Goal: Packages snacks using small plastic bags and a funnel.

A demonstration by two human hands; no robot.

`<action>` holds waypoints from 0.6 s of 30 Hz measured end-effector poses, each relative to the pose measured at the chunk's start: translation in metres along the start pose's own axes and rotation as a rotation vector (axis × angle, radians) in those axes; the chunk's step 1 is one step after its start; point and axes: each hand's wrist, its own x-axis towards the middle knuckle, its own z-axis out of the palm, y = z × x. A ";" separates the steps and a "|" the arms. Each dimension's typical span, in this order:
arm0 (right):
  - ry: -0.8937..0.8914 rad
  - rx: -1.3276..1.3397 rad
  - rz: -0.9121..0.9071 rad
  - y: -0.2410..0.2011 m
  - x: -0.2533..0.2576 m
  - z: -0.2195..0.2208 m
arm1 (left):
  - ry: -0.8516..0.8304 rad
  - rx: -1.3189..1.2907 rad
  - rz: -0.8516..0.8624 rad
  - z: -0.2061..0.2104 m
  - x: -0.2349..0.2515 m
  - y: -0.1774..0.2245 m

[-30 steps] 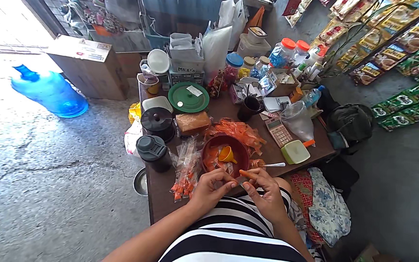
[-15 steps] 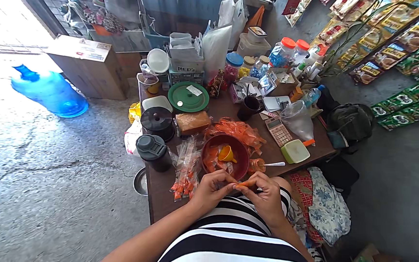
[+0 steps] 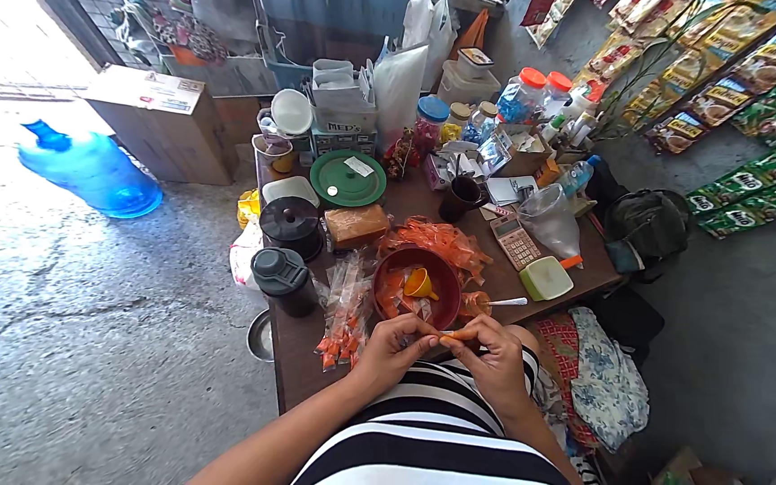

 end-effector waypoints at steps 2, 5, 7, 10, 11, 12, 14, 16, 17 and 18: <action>0.004 0.012 0.008 0.000 0.000 0.001 | -0.018 0.010 0.000 0.000 0.000 0.001; -0.020 0.012 -0.011 0.001 0.000 0.001 | -0.043 0.014 0.007 -0.001 0.001 0.003; -0.062 -0.002 -0.040 0.001 0.002 0.000 | -0.052 0.019 0.023 -0.001 0.003 0.004; -0.126 -0.026 -0.041 -0.001 0.004 -0.001 | -0.033 0.027 0.038 -0.002 0.004 0.004; -0.134 -0.021 -0.040 -0.001 0.005 -0.001 | -0.025 0.031 0.034 -0.002 0.005 0.004; -0.132 -0.012 -0.044 -0.001 0.005 -0.001 | -0.022 0.036 0.029 -0.002 0.005 0.004; -0.116 -0.007 -0.057 0.000 0.004 0.000 | -0.031 0.043 0.031 -0.002 0.005 0.003; -0.093 -0.026 -0.064 0.001 0.003 0.002 | -0.049 0.056 0.045 -0.002 0.004 0.002; -0.080 -0.038 -0.063 0.002 0.003 0.004 | -0.057 0.063 0.049 -0.003 0.004 0.002; -0.067 -0.049 -0.066 0.003 0.002 0.005 | -0.067 0.072 0.053 -0.003 0.004 0.002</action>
